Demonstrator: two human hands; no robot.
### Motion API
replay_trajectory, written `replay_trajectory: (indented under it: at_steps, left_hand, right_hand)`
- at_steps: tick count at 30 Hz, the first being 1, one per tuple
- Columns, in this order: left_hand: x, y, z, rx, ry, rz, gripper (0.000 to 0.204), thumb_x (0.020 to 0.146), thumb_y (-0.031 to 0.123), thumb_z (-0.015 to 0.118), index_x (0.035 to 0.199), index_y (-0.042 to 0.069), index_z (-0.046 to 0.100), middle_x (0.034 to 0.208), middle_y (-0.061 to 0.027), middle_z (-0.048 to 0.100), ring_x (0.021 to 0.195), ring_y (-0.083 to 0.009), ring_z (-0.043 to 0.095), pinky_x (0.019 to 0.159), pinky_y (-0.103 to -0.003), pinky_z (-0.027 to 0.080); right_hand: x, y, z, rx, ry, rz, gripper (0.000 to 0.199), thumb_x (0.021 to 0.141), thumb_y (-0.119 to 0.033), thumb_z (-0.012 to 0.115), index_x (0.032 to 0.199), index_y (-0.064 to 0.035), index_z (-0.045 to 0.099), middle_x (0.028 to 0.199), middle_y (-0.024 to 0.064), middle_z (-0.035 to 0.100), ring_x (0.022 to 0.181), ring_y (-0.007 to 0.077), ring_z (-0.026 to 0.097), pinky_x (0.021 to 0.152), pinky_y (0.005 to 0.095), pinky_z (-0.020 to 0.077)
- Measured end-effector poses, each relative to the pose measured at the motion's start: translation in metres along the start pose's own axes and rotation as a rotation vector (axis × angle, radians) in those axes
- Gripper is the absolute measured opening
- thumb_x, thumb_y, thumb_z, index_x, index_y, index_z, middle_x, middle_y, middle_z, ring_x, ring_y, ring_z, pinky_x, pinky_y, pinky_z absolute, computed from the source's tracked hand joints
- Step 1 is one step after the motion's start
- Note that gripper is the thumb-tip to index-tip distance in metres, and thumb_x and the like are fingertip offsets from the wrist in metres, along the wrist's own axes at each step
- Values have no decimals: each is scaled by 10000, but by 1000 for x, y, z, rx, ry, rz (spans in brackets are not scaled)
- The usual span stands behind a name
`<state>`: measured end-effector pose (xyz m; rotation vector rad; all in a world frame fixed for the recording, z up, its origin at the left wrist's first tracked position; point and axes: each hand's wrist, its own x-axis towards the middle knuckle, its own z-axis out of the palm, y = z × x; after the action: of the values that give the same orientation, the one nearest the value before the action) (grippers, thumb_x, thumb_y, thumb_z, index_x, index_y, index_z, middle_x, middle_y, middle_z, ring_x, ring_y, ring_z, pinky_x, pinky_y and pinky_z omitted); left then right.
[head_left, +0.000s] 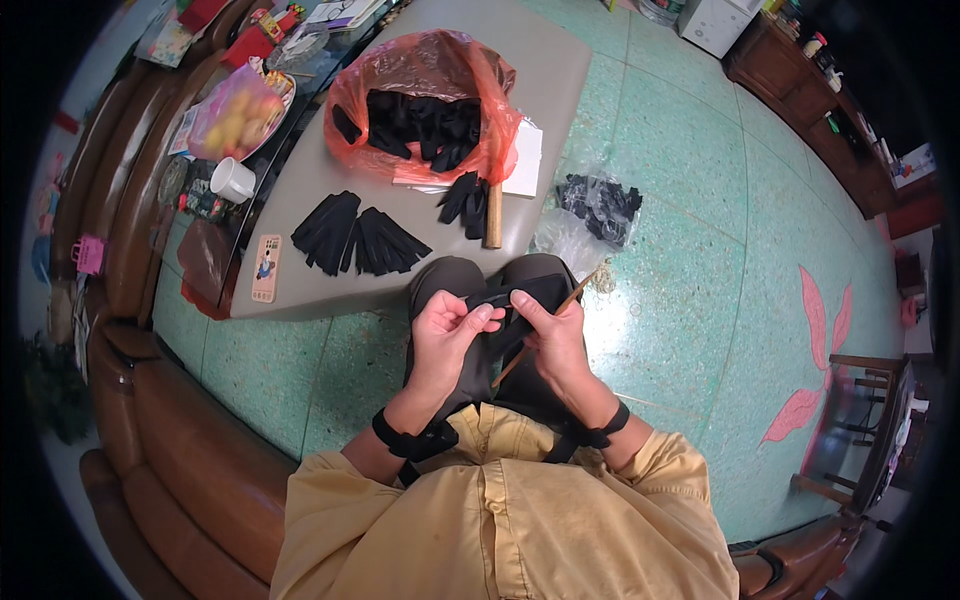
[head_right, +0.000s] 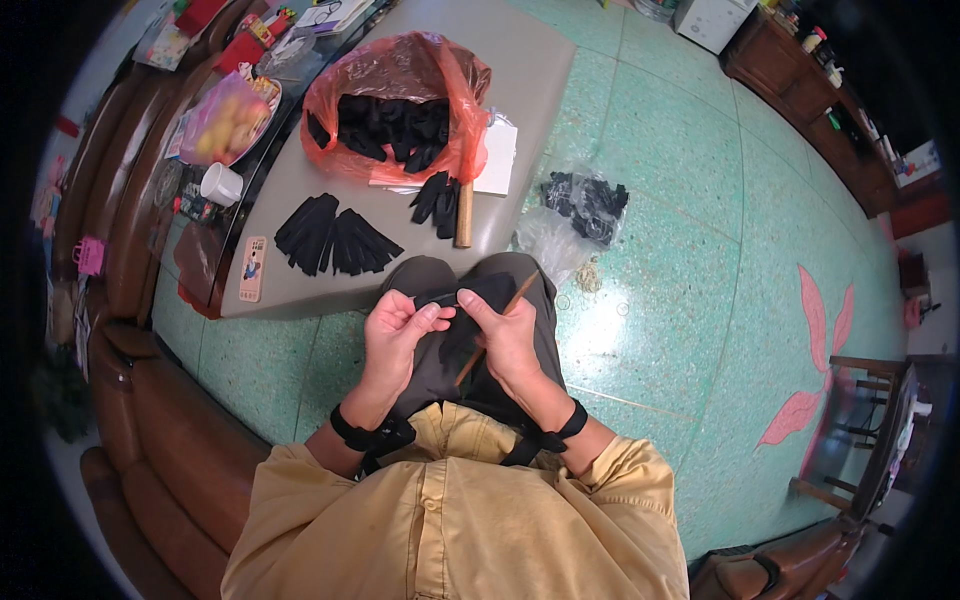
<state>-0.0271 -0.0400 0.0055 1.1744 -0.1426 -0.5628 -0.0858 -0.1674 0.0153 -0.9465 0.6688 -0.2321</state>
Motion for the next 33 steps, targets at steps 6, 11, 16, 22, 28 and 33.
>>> replay_trajectory:
  at_steps: [6, 11, 16, 22, 28, 33]
  left_hand:
    - [0, 0, 1, -18, 41, 14, 154, 848, -5, 585, 819, 25, 436, 785, -89, 591, 719, -148, 623, 644, -241, 519]
    - [2, 5, 3, 91, 42, -17, 149, 844, -5, 581, 973, -4, 507, 841, -83, 594, 702, -126, 599, 632, -242, 497]
    - [1, 5, -20, 39, -165, -205, 198, 857, 16, 569, 1049, -19, 533, 901, -90, 612, 747, -143, 610, 672, -247, 498]
    - [2, 25, -19, 26, -240, -437, 180, 887, 63, 540, 1040, -25, 571, 921, -93, 639, 780, -153, 623, 664, -258, 498]
    - [-5, 10, -19, 405, -193, -195, 123, 888, 95, 563, 927, -5, 625, 740, -21, 621, 657, -58, 570, 568, -192, 455]
    - [-4, 6, -16, 670, -154, 41, 96, 870, 74, 595, 810, 0, 587, 666, 44, 551, 602, -5, 482, 516, -166, 379]
  right_hand:
    - [0, 6, 1, 32, 11, -23, 102, 797, -129, 695, 755, -82, 615, 646, -53, 558, 476, 18, 432, 395, 179, 291]
    - [8, 3, 0, -119, -34, -58, 126, 809, -132, 685, 730, -71, 607, 631, -54, 542, 505, 24, 418, 436, 200, 310]
    - [26, -6, -12, -261, -118, -37, 193, 854, -180, 639, 741, -26, 609, 652, -39, 551, 579, 37, 453, 505, 209, 344]
    - [36, -8, -17, -336, -244, -79, 207, 852, -188, 641, 773, 1, 616, 665, -14, 575, 600, 56, 486, 557, 231, 389]
    - [28, -20, -9, -499, -299, -51, 231, 843, -203, 655, 754, 5, 612, 636, -7, 564, 597, 61, 492, 551, 233, 389]
    - [32, -12, -11, -399, -294, -89, 252, 837, -211, 662, 717, 5, 611, 605, -3, 558, 566, 66, 485, 532, 244, 386]
